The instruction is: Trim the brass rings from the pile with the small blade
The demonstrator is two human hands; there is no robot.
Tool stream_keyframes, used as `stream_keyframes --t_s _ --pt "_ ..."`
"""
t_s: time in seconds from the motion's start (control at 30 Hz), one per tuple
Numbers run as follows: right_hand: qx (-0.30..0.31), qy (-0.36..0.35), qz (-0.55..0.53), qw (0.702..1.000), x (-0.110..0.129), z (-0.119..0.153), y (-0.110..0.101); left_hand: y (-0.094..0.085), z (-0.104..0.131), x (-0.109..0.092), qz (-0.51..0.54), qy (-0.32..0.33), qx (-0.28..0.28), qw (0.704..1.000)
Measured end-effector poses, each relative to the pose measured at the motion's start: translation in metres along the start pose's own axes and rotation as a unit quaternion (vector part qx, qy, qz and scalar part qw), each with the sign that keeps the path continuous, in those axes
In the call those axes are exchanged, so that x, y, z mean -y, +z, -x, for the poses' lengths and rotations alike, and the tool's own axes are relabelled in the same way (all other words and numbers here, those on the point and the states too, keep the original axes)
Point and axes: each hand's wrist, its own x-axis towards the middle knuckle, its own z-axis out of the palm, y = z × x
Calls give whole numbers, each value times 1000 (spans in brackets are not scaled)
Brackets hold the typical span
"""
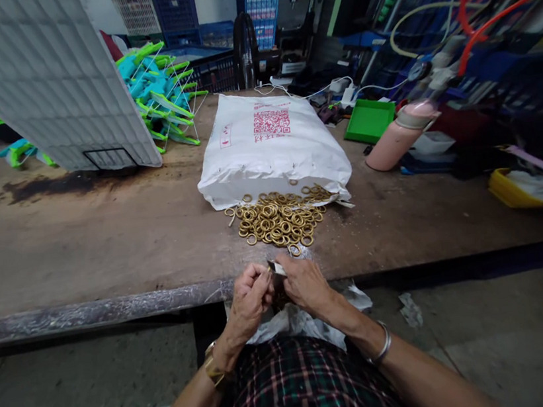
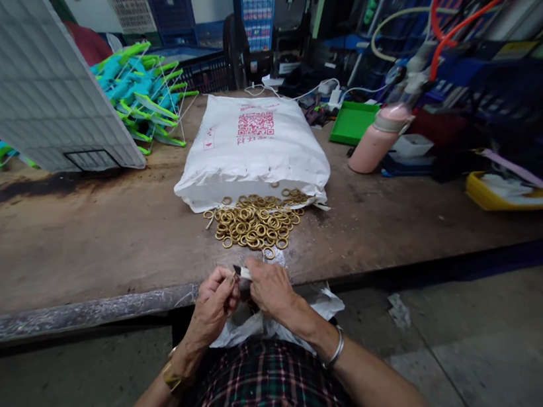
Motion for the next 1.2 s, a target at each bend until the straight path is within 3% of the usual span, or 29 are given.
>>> stream_keyframes --t_s 0.13,0.3,0.73,0.97,1.2 --pt "-57 71 15 996 -26 -4 -4 7 7 -7 58 -26 48 997" --pt "-106 129 0 986 -48 -5 -4 7 0 -3 125 -44 54 990" --pt "-88 146 38 985 -36 -16 5 -2 -8 1 226 -98 27 969" --pt "-120 104 -20 987 -40 -5 9 -4 -12 3 239 -123 -9 963" --pt "-160 -32 -126 979 -24 6 3 5 -12 4 32 -13 -51 998"
